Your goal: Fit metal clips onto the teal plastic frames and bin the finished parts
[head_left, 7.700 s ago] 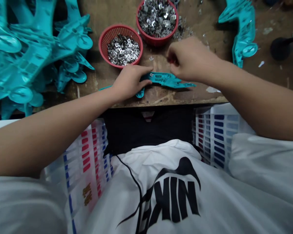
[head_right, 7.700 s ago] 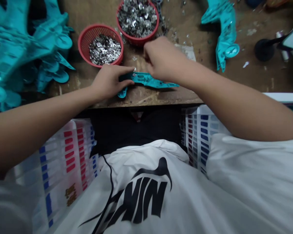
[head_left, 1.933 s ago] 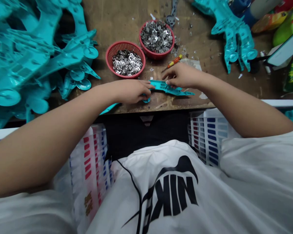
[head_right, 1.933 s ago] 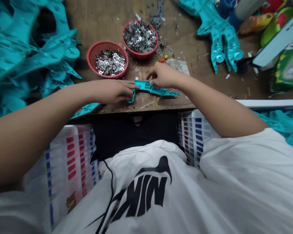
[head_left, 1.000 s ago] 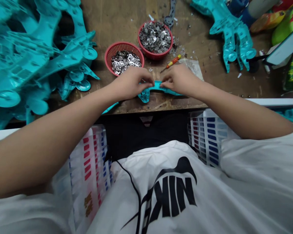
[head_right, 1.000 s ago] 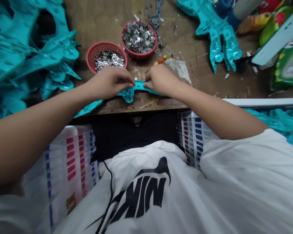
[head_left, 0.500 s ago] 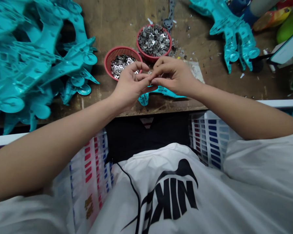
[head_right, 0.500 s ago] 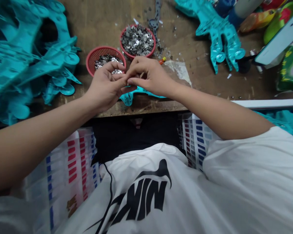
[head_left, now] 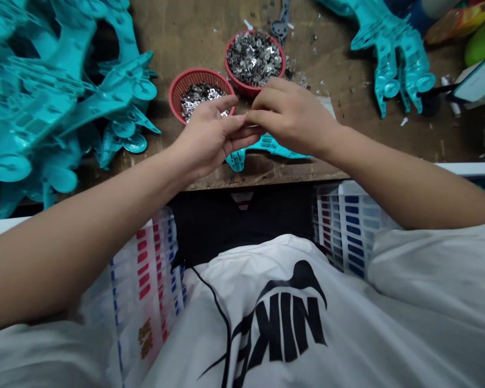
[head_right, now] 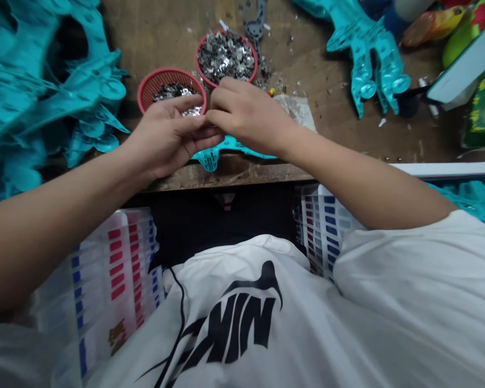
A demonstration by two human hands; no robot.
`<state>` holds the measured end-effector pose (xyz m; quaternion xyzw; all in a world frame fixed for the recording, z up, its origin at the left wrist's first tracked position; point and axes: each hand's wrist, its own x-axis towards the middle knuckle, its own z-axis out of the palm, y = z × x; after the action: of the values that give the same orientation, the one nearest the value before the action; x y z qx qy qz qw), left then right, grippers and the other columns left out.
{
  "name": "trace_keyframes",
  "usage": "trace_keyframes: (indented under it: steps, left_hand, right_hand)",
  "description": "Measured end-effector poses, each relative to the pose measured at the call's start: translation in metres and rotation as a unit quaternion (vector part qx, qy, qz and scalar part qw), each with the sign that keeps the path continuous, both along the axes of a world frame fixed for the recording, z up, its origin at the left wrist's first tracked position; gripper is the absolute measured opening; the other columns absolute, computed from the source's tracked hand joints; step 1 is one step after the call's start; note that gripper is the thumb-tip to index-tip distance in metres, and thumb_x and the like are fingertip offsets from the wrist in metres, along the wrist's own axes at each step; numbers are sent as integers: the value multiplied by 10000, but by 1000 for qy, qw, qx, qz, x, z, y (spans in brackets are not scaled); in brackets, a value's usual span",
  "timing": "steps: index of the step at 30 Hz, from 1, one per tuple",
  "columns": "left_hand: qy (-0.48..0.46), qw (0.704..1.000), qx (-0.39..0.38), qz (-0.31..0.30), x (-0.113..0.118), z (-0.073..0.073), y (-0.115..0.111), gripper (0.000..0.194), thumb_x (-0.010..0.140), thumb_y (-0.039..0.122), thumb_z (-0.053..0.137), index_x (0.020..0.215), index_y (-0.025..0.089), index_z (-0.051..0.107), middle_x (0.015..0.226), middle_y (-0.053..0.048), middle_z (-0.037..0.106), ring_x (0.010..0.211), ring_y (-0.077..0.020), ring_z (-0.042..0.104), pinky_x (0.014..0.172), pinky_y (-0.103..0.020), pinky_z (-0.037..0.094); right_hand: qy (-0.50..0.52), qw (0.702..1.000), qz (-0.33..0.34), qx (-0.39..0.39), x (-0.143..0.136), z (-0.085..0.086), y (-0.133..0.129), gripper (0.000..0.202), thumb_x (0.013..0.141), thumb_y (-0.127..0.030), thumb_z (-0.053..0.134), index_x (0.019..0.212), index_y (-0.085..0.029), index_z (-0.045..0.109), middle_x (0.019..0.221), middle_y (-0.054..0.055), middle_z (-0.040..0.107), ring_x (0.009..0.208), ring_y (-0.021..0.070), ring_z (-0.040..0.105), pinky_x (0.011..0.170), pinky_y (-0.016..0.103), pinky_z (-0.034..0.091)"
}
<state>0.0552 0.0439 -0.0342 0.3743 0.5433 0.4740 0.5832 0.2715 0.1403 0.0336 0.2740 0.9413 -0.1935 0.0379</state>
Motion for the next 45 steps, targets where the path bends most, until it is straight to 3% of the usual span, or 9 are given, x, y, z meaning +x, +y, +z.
trace_keyframes:
  steps: [4, 8, 11, 14, 20, 31, 37, 41, 45]
  left_hand:
    - [170, 974, 96, -114, -1, -12, 1, 418, 1233, 383, 784, 1634, 264, 794, 1460, -123, 914, 1531, -417, 875, 1358, -654, 729]
    - [426, 821, 213, -315, -8, -22, -3, 572, 1184, 382, 786, 1719, 186, 832, 1831, -211, 766, 1863, -504, 582, 1571, -726, 499]
    - [533, 702, 240, -407, -17, -21, -2, 700, 1181, 324, 743, 1860, 156, 736, 1968, -208, 648, 1943, -453, 479, 1618, -650, 436]
    - [552, 647, 258, -457, -26, -18, 4, 754, 1165, 312, 753, 1907, 192, 696, 1973, -155, 657, 1945, -391, 487, 1624, -556, 428]
    - [529, 658, 244, -476, -34, -17, 11, 718, 1184, 337, 778, 1890, 223, 719, 2012, -143, 613, 1946, -381, 494, 1634, -523, 392]
    - [526, 670, 246, -462, -34, -21, 10, 642, 1220, 375, 703, 1851, 266, 752, 1987, -89, 651, 1924, -362, 519, 1616, -538, 421]
    - [559, 698, 225, -387, -28, -19, 2, 495, 1222, 388, 606, 1553, 245, 945, 1626, -150, 881, 1722, -439, 700, 1475, -618, 578]
    - [562, 737, 193, -323, -35, -21, 1, 472, 1221, 504, 620, 1450, 337, 997, 1346, -136, 935, 1575, -479, 763, 1323, -685, 653]
    - [553, 753, 193, -299, -48, -20, 8, 508, 1202, 575, 665, 1533, 342, 973, 1368, -128, 931, 1547, -495, 782, 1320, -683, 655]
  right_hand:
    - [89, 994, -54, -21, 11, -6, 21, 442, 1331, -557, 578, 1521, -373, 932, 1672, 123, 821, 1614, 411, 733, 1424, 547, 561]
    - [110, 979, -133, -106, 18, -24, 39, 420, 1209, -641, 738, 1380, -338, 974, 1464, 141, 935, 1413, 412, 849, 1283, 529, 645]
    - [30, 973, -148, -175, 17, -40, 43, 338, 1105, -619, 872, 1294, -365, 993, 1223, 87, 973, 1259, 431, 901, 1174, 571, 714]
    - [-36, 977, -128, -166, 14, -50, 41, 264, 1027, -513, 965, 1243, -366, 1006, 1222, 67, 974, 1316, 458, 888, 1159, 576, 735]
    - [-34, 982, -69, -171, 14, -60, 39, 223, 1035, -412, 972, 1243, -339, 1011, 1288, 67, 964, 1291, 411, 881, 1197, 538, 710]
    - [-25, 982, -53, -178, 12, -62, 39, 327, 989, -647, 1016, 1162, -370, 1000, 1348, 80, 952, 1374, 414, 833, 1231, 549, 671]
    - [36, 994, -103, -16, 27, -70, 69, 577, 1108, -805, 773, 1200, -271, 971, 1463, 192, 947, 1551, 373, 754, 1338, 464, 543]
    - [-15, 992, -115, 57, 35, -89, 72, 366, 1219, -601, 716, 1142, -325, 943, 1542, 137, 925, 1667, 435, 645, 1430, 603, 510]
    - [-1, 993, -110, 46, 32, -82, 62, 179, 1189, -399, 760, 1128, -348, 921, 1601, 120, 888, 1753, 476, 573, 1524, 727, 406]
